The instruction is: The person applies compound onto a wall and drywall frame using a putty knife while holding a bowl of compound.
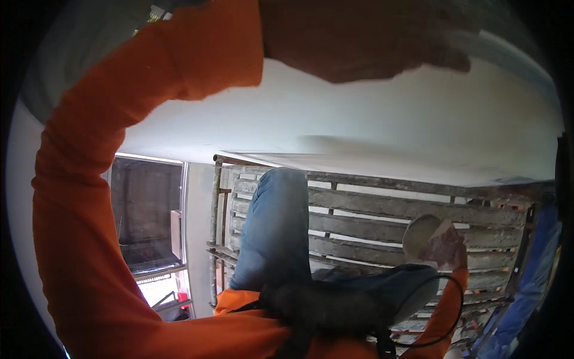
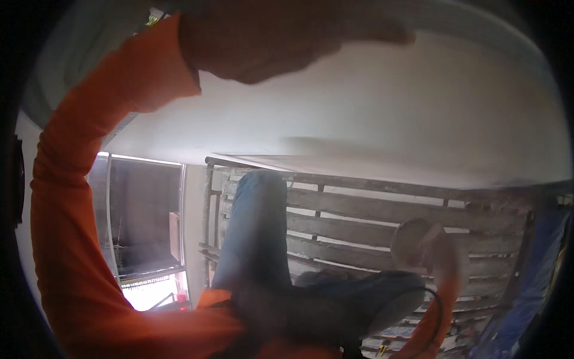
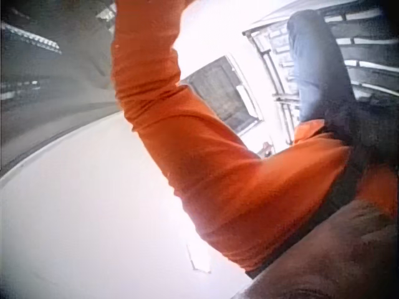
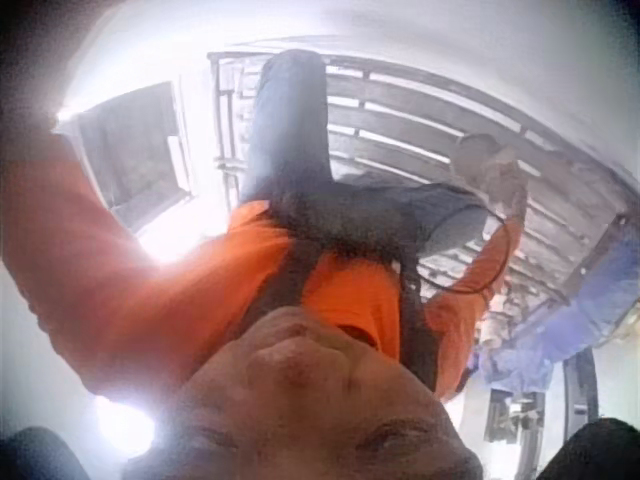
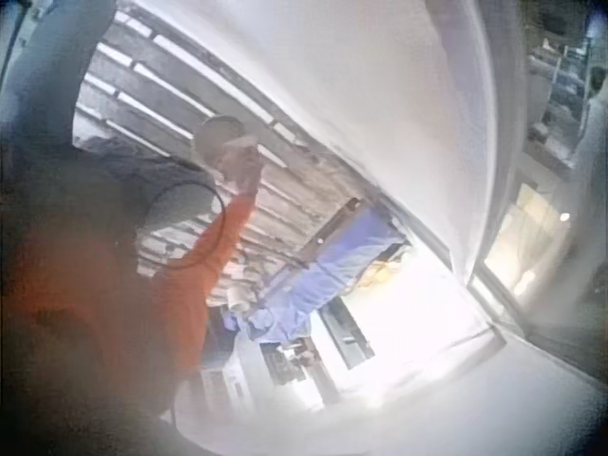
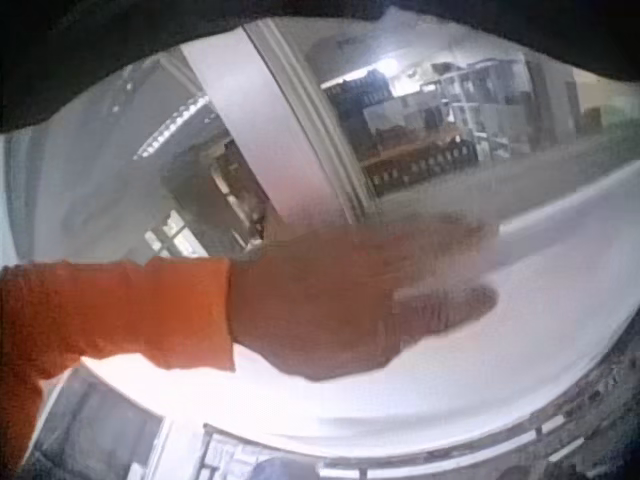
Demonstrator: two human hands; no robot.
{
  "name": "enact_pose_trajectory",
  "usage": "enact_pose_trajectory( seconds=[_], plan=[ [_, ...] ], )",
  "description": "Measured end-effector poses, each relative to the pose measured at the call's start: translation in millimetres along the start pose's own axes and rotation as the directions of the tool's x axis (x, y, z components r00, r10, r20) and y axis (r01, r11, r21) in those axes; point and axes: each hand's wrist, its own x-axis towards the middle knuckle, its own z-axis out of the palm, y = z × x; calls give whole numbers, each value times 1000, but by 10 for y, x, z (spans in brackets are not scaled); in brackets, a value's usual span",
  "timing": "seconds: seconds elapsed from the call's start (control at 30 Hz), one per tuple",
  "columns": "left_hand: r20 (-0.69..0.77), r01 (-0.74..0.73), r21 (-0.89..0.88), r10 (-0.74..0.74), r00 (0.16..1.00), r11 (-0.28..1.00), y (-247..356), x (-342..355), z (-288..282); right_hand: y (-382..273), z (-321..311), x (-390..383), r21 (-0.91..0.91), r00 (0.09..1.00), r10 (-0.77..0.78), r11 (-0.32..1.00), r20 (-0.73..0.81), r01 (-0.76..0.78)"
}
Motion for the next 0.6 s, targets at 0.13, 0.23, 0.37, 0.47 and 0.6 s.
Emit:
enact_pose_trajectory(
  seconds=[0.13,0.23,0.37,0.47,0.6],
  plan=[
    [-269,-452,208,495,826,867,-277,62,55,323,291,444,0,1000,-21,1000,-14,21],
    [-452,-504,59,473,756,862,-173,91,129,252,1105,855,-426,942,73,879,-329,-216],
    [-251,-415,1,402,881,910,-87,23,-223,-288,2630,1423,-799,915,99,457,-391,-390],
    [-282,-452,12,437,854,892,-120,54,-119,-592,3662,1033,-864,881,9,191,-473,-466],
    [-210,-340,-30,327,922,940,-28,42,2,-313,3033,506,-741,814,-81,473,-575,-476]
  ],
)
